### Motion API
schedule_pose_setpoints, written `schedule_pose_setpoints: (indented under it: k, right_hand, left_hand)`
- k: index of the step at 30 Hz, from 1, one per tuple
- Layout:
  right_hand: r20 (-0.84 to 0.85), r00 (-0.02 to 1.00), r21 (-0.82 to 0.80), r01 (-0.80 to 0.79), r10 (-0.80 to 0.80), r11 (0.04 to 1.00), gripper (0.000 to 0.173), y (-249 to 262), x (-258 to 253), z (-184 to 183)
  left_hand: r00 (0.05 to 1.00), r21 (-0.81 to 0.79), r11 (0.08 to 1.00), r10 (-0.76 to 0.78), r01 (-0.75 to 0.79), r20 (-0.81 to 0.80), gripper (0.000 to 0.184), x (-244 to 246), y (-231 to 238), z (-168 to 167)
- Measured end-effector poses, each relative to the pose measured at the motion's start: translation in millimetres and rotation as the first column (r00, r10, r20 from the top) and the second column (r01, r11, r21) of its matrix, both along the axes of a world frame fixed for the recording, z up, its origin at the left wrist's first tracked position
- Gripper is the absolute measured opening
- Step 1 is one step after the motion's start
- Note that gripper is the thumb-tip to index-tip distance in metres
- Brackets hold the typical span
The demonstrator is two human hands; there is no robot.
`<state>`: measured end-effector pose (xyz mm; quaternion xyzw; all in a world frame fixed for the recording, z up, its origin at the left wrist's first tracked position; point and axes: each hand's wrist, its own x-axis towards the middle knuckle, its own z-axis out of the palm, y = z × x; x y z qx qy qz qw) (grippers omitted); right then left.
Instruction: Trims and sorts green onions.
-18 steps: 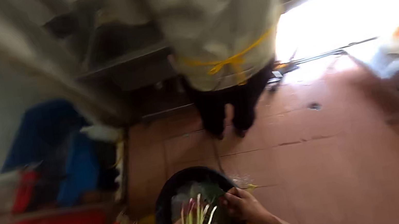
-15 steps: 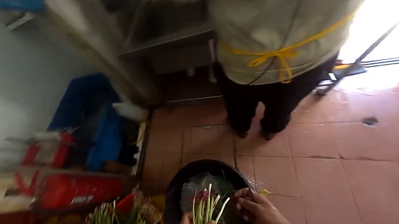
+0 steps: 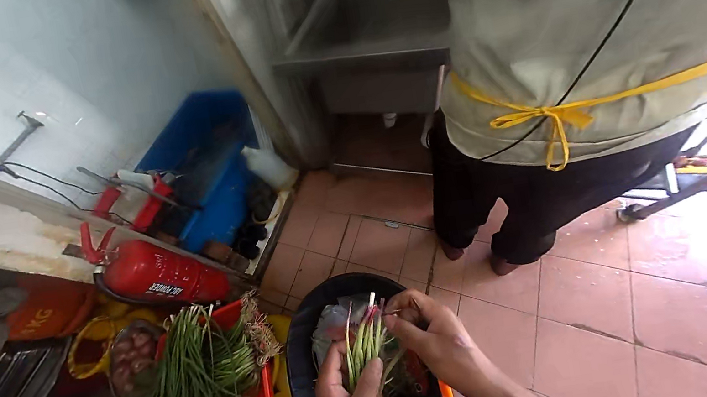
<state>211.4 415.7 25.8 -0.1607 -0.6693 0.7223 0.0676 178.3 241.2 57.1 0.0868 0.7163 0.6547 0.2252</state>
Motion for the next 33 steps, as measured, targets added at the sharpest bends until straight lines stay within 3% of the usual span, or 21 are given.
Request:
schedule_pose_setpoints:
  k: [2,5,8,11,15,20,27,33]
  right_hand:
    - [-0.095,0.995,0.023,0.032,-0.030,0.999,0.015,-3.1,6.0,-3.4]
    - [-0.252,0.967,0.243,0.038,0.025,0.969,0.021,-11.5,11.9,-3.5]
    - [-0.173,0.981,0.446,-0.003,0.090,0.895,0.027,-21.1,11.3,5.4]
    - [-0.057,0.991,0.410,-0.086,0.119,0.908,0.037,-28.8,7.8,8.1]
    - [0.056,0.968,0.274,-0.252,0.246,0.928,0.032,-39.9,5.0,5.5]
    - [0.361,0.854,0.290,-0.484,0.374,0.826,0.034,-61.2,-7.2,24.8]
    - [0.522,0.805,0.375,-0.513,0.282,0.772,0.028,-110.8,-16.7,44.3]
    - [0.401,0.875,0.308,-0.408,0.272,0.859,0.028,-137.7,-21.4,24.2]
  left_hand:
    - [0.999,0.015,1.000,-0.001,0.000,0.036,0.025,0.6,-1.5,2.4]
    - [0.999,0.026,0.999,0.031,-0.032,0.033,0.023,1.6,-4.2,3.5]
    - [0.995,0.030,0.997,0.078,-0.076,-0.066,0.020,3.1,-7.2,-0.3]
    - [0.985,0.058,0.988,0.146,-0.141,-0.090,0.018,5.4,-14.9,-3.8]
    - [0.987,0.111,0.982,0.157,-0.154,-0.021,0.016,10.4,-36.6,-11.4]
    - [0.986,0.035,0.986,0.165,-0.165,-0.007,0.018,16.6,-66.5,-13.4]
    - [1.000,-0.066,0.998,0.015,-0.016,-0.018,0.022,-6.3,-110.9,-19.2]
    - [0.999,-0.015,0.999,0.052,-0.052,-0.016,0.017,-21.9,-142.3,-26.4]
